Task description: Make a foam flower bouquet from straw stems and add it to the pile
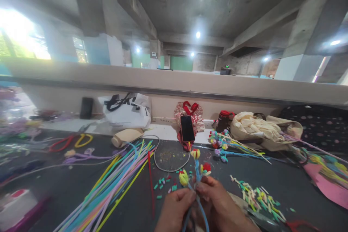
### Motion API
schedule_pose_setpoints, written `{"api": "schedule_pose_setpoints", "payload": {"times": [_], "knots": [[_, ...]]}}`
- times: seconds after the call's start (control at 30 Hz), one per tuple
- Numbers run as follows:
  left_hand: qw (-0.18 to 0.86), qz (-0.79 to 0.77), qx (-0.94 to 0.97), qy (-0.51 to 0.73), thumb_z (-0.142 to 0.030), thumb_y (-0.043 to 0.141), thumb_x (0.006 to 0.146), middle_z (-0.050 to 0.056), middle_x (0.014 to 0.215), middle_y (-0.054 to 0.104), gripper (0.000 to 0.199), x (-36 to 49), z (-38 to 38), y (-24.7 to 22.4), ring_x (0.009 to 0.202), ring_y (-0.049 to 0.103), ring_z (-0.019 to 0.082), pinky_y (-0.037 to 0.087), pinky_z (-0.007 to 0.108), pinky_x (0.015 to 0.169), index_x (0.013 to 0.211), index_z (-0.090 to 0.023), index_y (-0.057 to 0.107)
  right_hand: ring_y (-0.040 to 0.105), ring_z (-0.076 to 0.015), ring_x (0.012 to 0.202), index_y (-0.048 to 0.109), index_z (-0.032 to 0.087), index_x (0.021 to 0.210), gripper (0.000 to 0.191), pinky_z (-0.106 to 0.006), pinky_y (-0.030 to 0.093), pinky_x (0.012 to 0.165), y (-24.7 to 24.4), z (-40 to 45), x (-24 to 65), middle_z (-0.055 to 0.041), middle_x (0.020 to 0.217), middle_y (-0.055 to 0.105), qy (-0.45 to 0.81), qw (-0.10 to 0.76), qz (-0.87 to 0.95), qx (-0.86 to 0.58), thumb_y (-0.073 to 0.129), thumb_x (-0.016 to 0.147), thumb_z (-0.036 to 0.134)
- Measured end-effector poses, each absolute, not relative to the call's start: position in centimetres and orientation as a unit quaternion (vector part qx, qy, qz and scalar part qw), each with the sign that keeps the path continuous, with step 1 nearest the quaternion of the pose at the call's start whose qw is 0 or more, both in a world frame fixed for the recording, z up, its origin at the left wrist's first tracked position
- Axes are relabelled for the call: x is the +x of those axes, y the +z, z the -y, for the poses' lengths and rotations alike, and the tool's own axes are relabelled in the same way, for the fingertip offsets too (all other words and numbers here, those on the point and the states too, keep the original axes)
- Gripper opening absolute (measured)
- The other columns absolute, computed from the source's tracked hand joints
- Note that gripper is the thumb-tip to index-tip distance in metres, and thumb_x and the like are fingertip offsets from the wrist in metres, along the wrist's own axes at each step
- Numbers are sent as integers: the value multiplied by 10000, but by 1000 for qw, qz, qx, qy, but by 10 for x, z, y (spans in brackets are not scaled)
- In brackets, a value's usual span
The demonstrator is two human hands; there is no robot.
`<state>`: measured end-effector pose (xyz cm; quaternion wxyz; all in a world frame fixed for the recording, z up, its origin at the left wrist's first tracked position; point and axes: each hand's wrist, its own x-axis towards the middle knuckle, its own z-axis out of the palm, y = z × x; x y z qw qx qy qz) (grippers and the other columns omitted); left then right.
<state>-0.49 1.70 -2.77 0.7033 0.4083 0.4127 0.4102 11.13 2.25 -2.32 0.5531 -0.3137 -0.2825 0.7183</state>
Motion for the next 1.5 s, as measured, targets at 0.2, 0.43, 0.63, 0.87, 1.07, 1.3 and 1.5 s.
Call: {"api": "schedule_pose_setpoints", "payload": {"times": [0.2, 0.43, 0.63, 0.87, 1.07, 1.3, 1.5], "knots": [[673, -453, 422, 405, -629, 612, 405, -35, 299, 468, 492, -4, -18, -26, 240, 332, 53, 209, 193, 303, 468, -150, 519, 560, -113, 498, 616, 136, 716, 182, -223, 391, 523, -20, -19, 110, -2, 546, 627, 709, 556, 287, -325, 708, 563, 172], [606, -503, 402, 467, -641, 609, 380, -57, 287, 419, 503, -11, -27, -30, 247, 313, 53, 236, 199, 313, 473, -155, 518, 555, -125, 464, 552, 133, 624, 242, -234, 395, 478, -27, -22, 108, -16, 536, 624, 716, 468, 385, -346, 725, 561, 291], [610, -495, 393, 478, -604, 641, 383, -62, 276, 398, 480, -16, -25, -23, 255, 301, 44, 202, 189, 317, 462, -144, 527, 451, -64, 364, 498, 149, 546, 261, -167, 315, 365, -23, -17, 108, 25, 468, 565, 704, 428, 411, -390, 720, 558, 286], [675, -393, 433, 451, -523, 640, 518, -59, 340, 443, 402, -26, -16, -10, 261, 307, 23, 178, 168, 304, 527, -131, 550, 499, -96, 447, 592, 135, 577, 217, -188, 336, 424, -14, -19, 114, 10, 488, 578, 723, 431, 446, -304, 745, 525, 281], [719, -338, 430, 429, -509, 611, 582, -72, 341, 415, 386, -29, -15, -10, 259, 278, 14, 167, 165, 292, 562, -129, 550, 449, -70, 415, 601, 140, 548, 168, -182, 312, 429, 1, -16, 119, 38, 454, 540, 692, 432, 477, -328, 732, 539, 246], [631, -412, 483, 447, -561, 585, 570, -84, 280, 354, 441, -31, -13, -1, 245, 257, 15, 150, 174, 298, 471, -137, 515, 351, -44, 351, 587, 139, 546, 176, -172, 273, 381, -1, -16, 119, 66, 406, 458, 668, 443, 481, -357, 703, 573, 269], [624, -409, 489, 452, -605, 559, 560, -86, 262, 336, 472, -32, -13, -2, 229, 243, 21, 151, 181, 297, 465, -145, 510, 349, -44, 389, 635, 130, 657, 138, -162, 261, 397, -1, -15, 122, 50, 458, 483, 677, 455, 483, -317, 680, 616, 254]]}}
